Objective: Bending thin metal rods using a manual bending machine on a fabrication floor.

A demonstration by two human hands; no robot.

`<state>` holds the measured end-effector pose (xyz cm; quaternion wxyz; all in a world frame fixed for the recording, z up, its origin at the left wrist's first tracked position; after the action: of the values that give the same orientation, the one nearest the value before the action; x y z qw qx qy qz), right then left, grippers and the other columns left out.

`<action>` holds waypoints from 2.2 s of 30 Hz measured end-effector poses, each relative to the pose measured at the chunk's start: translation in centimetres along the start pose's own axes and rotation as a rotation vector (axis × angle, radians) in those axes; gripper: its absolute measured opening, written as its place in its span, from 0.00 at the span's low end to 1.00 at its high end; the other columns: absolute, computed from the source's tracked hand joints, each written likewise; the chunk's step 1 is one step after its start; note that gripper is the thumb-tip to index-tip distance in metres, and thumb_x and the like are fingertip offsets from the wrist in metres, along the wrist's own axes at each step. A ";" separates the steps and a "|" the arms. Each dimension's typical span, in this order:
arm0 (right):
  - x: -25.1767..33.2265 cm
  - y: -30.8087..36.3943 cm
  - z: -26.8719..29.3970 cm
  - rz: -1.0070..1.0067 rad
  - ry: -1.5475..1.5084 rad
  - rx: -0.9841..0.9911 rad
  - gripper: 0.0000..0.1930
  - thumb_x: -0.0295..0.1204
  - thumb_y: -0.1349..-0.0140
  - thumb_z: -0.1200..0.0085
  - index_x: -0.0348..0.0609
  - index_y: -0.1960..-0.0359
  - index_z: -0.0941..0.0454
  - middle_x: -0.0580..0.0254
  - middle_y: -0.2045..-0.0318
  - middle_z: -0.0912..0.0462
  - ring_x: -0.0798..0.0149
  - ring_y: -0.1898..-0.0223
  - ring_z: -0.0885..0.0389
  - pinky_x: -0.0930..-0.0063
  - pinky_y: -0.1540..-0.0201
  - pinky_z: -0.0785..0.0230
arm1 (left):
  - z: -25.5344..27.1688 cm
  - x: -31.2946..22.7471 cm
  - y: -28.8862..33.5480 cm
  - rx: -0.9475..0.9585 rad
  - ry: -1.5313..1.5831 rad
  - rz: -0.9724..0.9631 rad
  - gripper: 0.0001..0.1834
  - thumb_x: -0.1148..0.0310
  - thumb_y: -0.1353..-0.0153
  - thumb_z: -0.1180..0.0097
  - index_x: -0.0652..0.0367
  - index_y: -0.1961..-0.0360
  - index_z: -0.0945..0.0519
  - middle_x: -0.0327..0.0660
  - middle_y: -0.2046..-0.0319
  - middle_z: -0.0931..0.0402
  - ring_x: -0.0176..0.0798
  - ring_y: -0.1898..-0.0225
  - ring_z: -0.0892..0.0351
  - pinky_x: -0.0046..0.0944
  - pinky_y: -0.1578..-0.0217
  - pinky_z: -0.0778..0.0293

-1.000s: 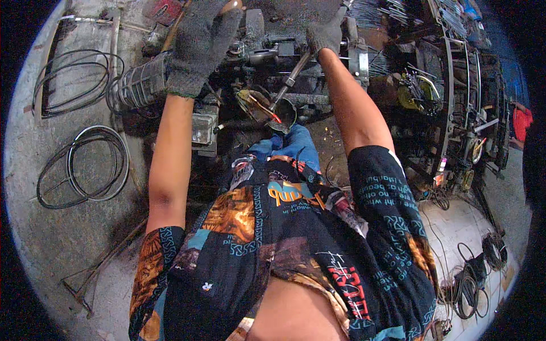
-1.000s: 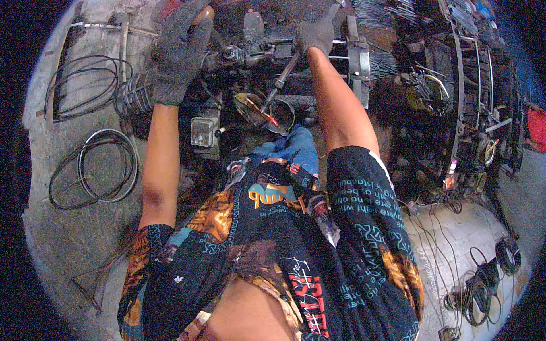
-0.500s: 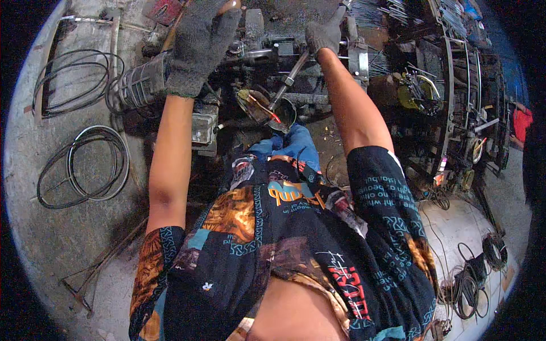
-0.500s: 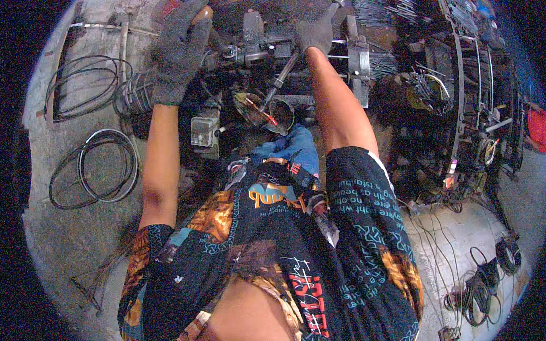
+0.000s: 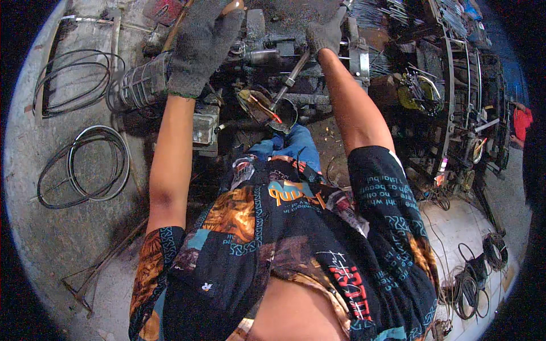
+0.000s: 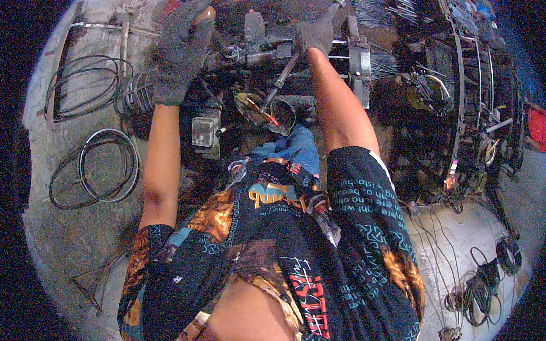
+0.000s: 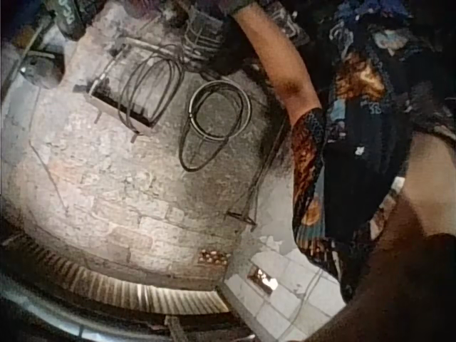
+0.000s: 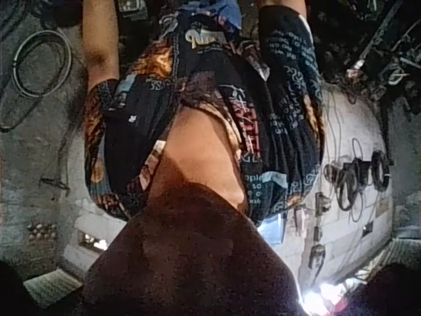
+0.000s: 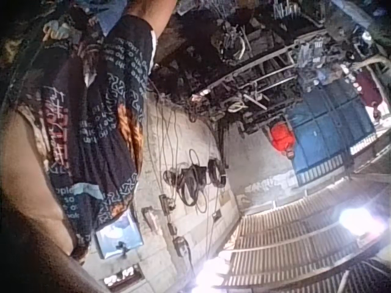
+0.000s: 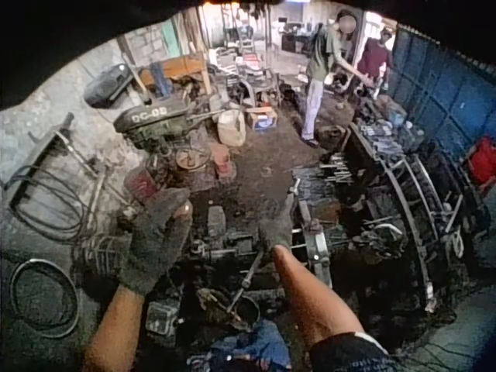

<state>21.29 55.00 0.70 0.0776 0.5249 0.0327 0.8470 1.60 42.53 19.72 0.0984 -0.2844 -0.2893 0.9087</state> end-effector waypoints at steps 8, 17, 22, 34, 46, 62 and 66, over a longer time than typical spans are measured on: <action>0.3 0.2 0.3 -0.058 -0.046 0.029 0.51 0.34 0.42 0.40 0.45 0.22 0.62 0.33 0.34 0.33 0.39 0.33 0.33 0.58 0.35 0.38 | -0.1 0.1 0.0 0.022 -0.007 0.041 0.14 0.68 0.31 0.42 0.64 0.49 0.19 0.50 0.50 0.19 0.51 0.45 0.21 0.46 0.43 0.27; -1.5 -0.6 -0.6 0.132 -0.112 -0.009 0.51 0.33 0.43 0.39 0.36 0.24 0.61 0.37 0.27 0.45 0.44 0.25 0.49 0.66 0.27 0.51 | -0.4 0.6 0.4 0.021 0.023 0.020 0.16 0.66 0.31 0.42 0.64 0.47 0.20 0.50 0.49 0.19 0.50 0.43 0.22 0.46 0.42 0.28; -1.8 -0.9 -0.8 0.167 -0.042 -0.114 0.51 0.27 0.47 0.40 0.36 0.24 0.59 0.36 0.27 0.46 0.43 0.24 0.51 0.64 0.25 0.54 | -0.6 0.6 0.4 0.014 0.029 0.085 0.16 0.65 0.30 0.42 0.64 0.48 0.20 0.50 0.49 0.19 0.50 0.44 0.22 0.46 0.43 0.27; -1.9 -1.0 -1.0 0.148 -0.045 -0.073 0.51 0.28 0.46 0.41 0.37 0.23 0.59 0.37 0.26 0.49 0.42 0.24 0.53 0.63 0.24 0.56 | -0.3 0.2 -0.1 0.018 -0.040 0.078 0.15 0.65 0.31 0.42 0.64 0.50 0.18 0.50 0.52 0.18 0.51 0.47 0.19 0.45 0.45 0.26; -1.4 -0.6 -0.5 0.085 -0.131 -0.032 0.52 0.33 0.42 0.39 0.41 0.23 0.62 0.39 0.30 0.37 0.42 0.30 0.38 0.63 0.31 0.43 | -0.5 -1.1 -1.9 0.044 -0.117 0.130 0.17 0.65 0.42 0.32 0.63 0.57 0.19 0.50 0.62 0.18 0.51 0.58 0.17 0.45 0.57 0.22; -1.7 -1.6 0.0 0.173 -0.019 -0.132 0.44 0.39 0.41 0.41 0.44 0.25 0.49 0.32 0.45 0.23 0.41 0.42 0.22 0.54 0.42 0.30 | 9.9 3.6 11.0 -0.042 -0.469 0.283 0.09 0.65 0.37 0.39 0.60 0.69 0.18 0.44 0.72 0.18 0.46 0.72 0.18 0.41 0.68 0.24; -5.4 -2.1 -1.1 0.013 0.187 0.072 0.58 0.38 0.50 0.36 0.48 0.23 0.65 0.30 0.46 0.22 0.34 0.44 0.22 0.54 0.41 0.30 | 10.6 5.4 16.7 -0.134 -0.543 0.351 0.08 0.68 0.37 0.39 0.61 0.69 0.18 0.47 0.72 0.19 0.46 0.72 0.19 0.41 0.67 0.24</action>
<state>22.86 56.24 -4.88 0.0497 0.4461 0.0668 0.8911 -9.17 25.79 14.65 -0.1596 -0.0831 -0.3107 0.9333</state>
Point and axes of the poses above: each hand's wrist, its own y-axis away from the middle knuckle, its own z-axis out of the back of the hand, x = y × z, the point moved 2 cm from there along -y, towards the middle knuckle
